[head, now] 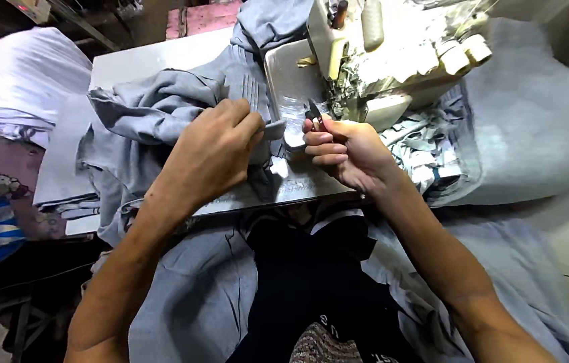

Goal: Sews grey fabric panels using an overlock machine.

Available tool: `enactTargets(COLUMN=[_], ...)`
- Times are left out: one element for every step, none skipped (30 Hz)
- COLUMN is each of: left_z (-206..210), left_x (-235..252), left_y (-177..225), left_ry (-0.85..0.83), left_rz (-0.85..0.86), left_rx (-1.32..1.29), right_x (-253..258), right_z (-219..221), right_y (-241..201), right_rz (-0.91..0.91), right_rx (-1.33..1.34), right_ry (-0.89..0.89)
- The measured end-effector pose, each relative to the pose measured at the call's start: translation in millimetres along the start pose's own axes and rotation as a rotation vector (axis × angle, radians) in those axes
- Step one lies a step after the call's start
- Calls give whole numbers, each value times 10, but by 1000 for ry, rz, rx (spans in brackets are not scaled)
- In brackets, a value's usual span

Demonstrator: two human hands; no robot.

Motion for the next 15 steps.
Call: enactTargets(left_z=[12, 21, 25, 31, 52, 96, 158, 227, 300, 365, 426, 473, 501, 504, 485], left_x=[-13, -29, -51, -80, -118, -165, -212, -255, -293, -318, -328, -324, -303, -265, -223], left_y=[9, 15, 17, 14, 3, -22, -52, -84, -114, -130, -136, -135, -130, -128, -133], left_ry=[0, -2, -7, -25, -61, -117, -180, -233, -273, -287, -292, -281, -239, -178, -134], left_rz=[3, 12, 22, 24, 14, -14, -57, -109, -162, -207, -237, -246, -217, -157, -99], left_rx=[4, 6, 8, 18, 37, 66, 106, 156, 212, 268, 320, 360, 391, 394, 366], right_x=[29, 47, 50, 34, -5, -72, -156, -250, -337, -412, -463, -482, -469, -443, -415], right_z=[4, -2, -17, -34, -54, -73, -98, -142, -210, -293, -380, -452, -521, -575, -608], right_y=[-8, -16, -27, -44, -62, -70, -67, -54, -43, -27, 12, 76, 156, 227, 286], right_rz=[5, 4, -1, -7, -10, -3, 17, 43, 51, 60, 92, 111, 87, 32, -48], right_rx=[26, 31, 20, -22, -112, -248, -429, -673, -955, -1264, -1545, -1739, -1863, -1965, -2059], right_ry=[-5, -14, -25, -46, -80, -125, -167, -187, -169, -115, -41, 21, 75, 130, 183])
Point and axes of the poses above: each hand's wrist, its own x-axis towards the middle knuckle, its own z-axis out of the palm, y = z × x, the point moved 7 cm from there along x, towards the middle knuckle, and after that the axes turned 11 degrees about -y, right-handed, at the moved point
